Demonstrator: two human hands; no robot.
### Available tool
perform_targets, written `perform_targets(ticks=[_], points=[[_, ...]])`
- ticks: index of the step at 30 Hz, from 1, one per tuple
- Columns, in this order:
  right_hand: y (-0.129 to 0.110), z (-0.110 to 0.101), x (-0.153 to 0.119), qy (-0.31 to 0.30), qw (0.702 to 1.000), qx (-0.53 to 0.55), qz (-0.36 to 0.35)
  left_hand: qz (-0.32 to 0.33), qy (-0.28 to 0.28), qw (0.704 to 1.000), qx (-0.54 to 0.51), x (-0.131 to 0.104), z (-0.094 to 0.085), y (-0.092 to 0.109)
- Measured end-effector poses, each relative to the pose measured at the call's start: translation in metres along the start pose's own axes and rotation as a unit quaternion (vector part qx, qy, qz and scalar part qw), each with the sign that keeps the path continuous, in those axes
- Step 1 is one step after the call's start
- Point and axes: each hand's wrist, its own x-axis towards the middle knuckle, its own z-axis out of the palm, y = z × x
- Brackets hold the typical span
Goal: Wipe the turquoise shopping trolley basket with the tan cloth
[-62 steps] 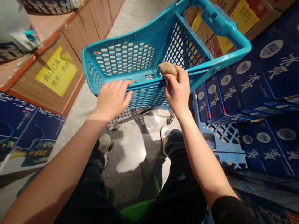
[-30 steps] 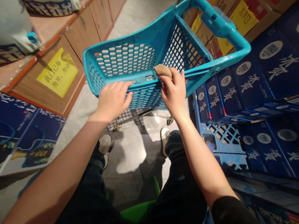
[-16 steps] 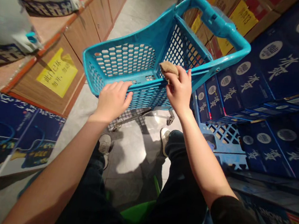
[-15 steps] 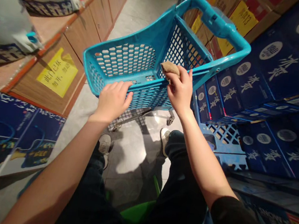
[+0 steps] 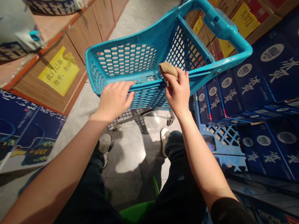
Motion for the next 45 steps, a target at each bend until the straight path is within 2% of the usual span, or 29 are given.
perform_targets(ticks=[3, 7, 9, 11, 14, 16, 18, 21, 23, 26, 29, 31, 33, 38, 42, 45], points=[[-0.009, 0.005, -0.004, 0.008, 1.0, 0.011, 0.013, -0.002, -0.002, 1.0, -0.006, 0.0, 0.0, 0.001], [-0.045, 0.015, -0.01, -0.05, 0.996, 0.036, -0.07, -0.013, -0.008, 1.0, 0.004, 0.001, -0.001, 0.004], [-0.051, 0.016, -0.009, -0.065, 0.992, 0.037, -0.101, -0.02, -0.016, 1.0, 0.007, 0.001, -0.002, 0.005], [-0.044, 0.013, -0.006, -0.057, 0.994, 0.03, -0.092, -0.019, -0.02, 1.0, 0.001, 0.001, -0.003, 0.006], [-0.028, 0.01, -0.001, -0.037, 0.998, 0.026, -0.035, -0.002, -0.019, 1.0, -0.008, 0.001, -0.004, 0.005], [-0.027, 0.012, -0.001, -0.031, 0.999, 0.031, -0.009, 0.008, -0.021, 1.0, -0.01, 0.0, -0.005, 0.005], [-0.04, 0.019, -0.002, -0.031, 0.999, 0.041, -0.014, 0.014, -0.024, 1.0, -0.012, 0.0, -0.005, 0.005], [-0.066, 0.029, -0.003, -0.038, 0.996, 0.058, -0.061, 0.013, -0.034, 0.999, -0.014, 0.0, -0.007, 0.005], [-0.074, 0.03, 0.0, -0.051, 0.994, 0.06, -0.076, 0.016, -0.042, 0.999, -0.023, -0.001, -0.008, 0.004], [-0.065, 0.023, 0.009, -0.064, 0.996, 0.043, -0.043, 0.03, -0.039, 0.998, -0.048, -0.004, -0.008, 0.003], [-0.05, 0.016, 0.014, -0.047, 0.999, 0.021, 0.01, 0.032, -0.031, 0.997, -0.058, -0.009, -0.009, 0.002], [-0.049, 0.015, 0.013, -0.034, 0.999, 0.02, 0.029, 0.025, -0.029, 0.998, -0.054, -0.013, -0.011, 0.002], [-0.058, 0.02, 0.008, -0.041, 0.998, 0.034, 0.02, 0.014, -0.025, 0.998, -0.05, -0.018, -0.015, 0.001], [-0.087, 0.029, -0.001, -0.076, 0.993, 0.072, -0.062, -0.023, -0.017, 0.999, -0.046, -0.031, -0.024, -0.015], [-0.073, 0.022, 0.003, -0.04, 0.997, 0.048, -0.038, -0.044, -0.032, 0.998, -0.042, -0.037, -0.028, -0.031], [-0.058, 0.02, 0.004, 0.004, 0.999, 0.03, -0.013, -0.032, -0.051, 0.997, -0.046, -0.04, -0.027, -0.034]])
